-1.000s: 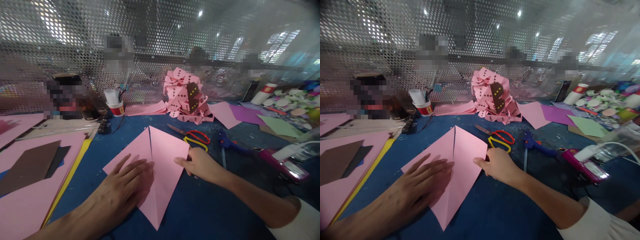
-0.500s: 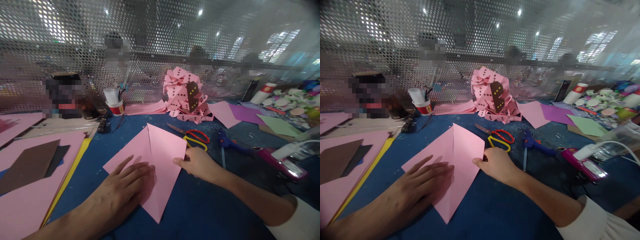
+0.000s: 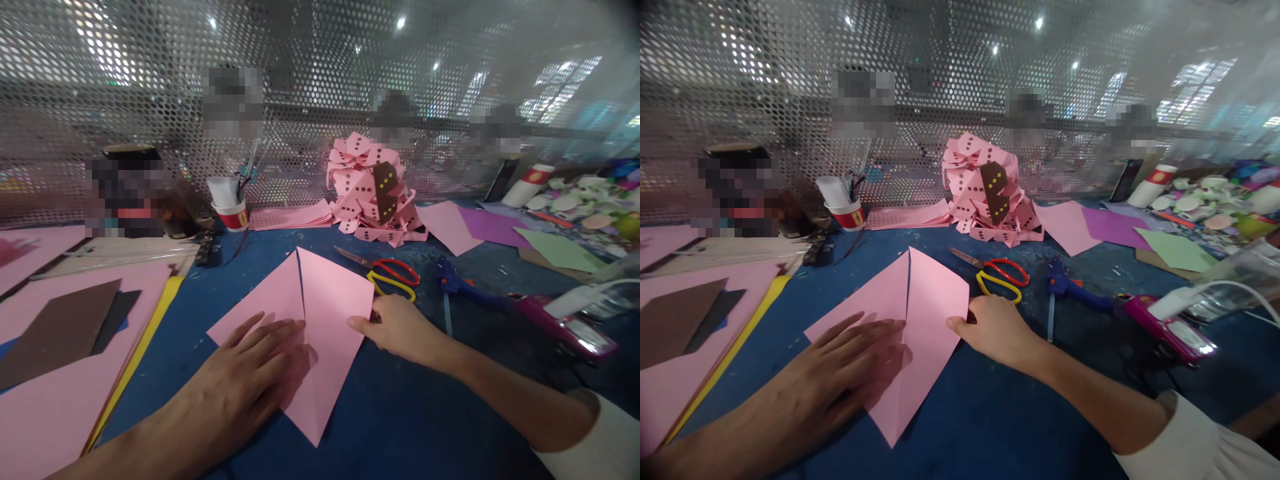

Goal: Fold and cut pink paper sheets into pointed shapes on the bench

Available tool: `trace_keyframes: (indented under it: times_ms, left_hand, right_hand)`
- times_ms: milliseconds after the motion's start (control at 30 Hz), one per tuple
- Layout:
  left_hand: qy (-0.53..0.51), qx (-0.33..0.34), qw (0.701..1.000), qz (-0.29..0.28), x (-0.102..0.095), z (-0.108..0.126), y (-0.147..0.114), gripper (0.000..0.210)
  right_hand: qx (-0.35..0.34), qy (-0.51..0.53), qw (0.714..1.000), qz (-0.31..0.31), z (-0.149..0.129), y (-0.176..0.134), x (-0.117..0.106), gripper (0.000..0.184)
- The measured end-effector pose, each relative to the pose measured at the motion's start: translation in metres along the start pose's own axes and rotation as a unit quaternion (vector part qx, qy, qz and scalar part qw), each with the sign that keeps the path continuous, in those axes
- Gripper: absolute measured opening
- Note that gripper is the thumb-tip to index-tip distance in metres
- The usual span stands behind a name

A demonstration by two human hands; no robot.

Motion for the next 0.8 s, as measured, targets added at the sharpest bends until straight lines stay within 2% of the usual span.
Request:
trace_keyframes:
  times_ms: [100,400,500,600,800]
  left_hand:
    - [0.012,0.004,1.000,-0.022,0.0007,-0.0017,-0.0003,0.039]
    - [0.016,0.007,1.000,-0.008,-0.0006,-0.0002,0.0007,0.035]
    - [0.008,0.011,1.000,0.008,-0.0018,0.0014,0.0005,0.036]
    - [0.024,0.007,0.999,0.023,-0.0013,0.0021,-0.0011,0.038]
    - [0.042,0.036,0.998,0.041,0.0003,0.0007,-0.0030,0.033]
  right_hand:
    - [-0.003,0.006,1.000,-0.006,-0.0010,-0.0009,-0.0008,0.044]
    - [-0.022,0.028,0.999,-0.012,-0.0003,-0.0032,-0.0008,0.041]
    - [-0.031,0.032,0.999,-0.007,-0.0007,-0.0032,-0.0007,0.044]
    - [-0.009,0.030,1.000,0.001,-0.0006,-0.0011,-0.0005,0.044]
    - [-0.001,0.034,0.999,0.005,-0.0016,0.0003,-0.0001,0.047]
Point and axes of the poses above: each hand's wrist, its own y-axis towards the middle knuckle, its own x-axis out of the palm, z = x × y, the point moved 4 cm from there along y, towards the middle knuckle, and after that the axes turned 8 degrees about -z, right-handed, at the moved point
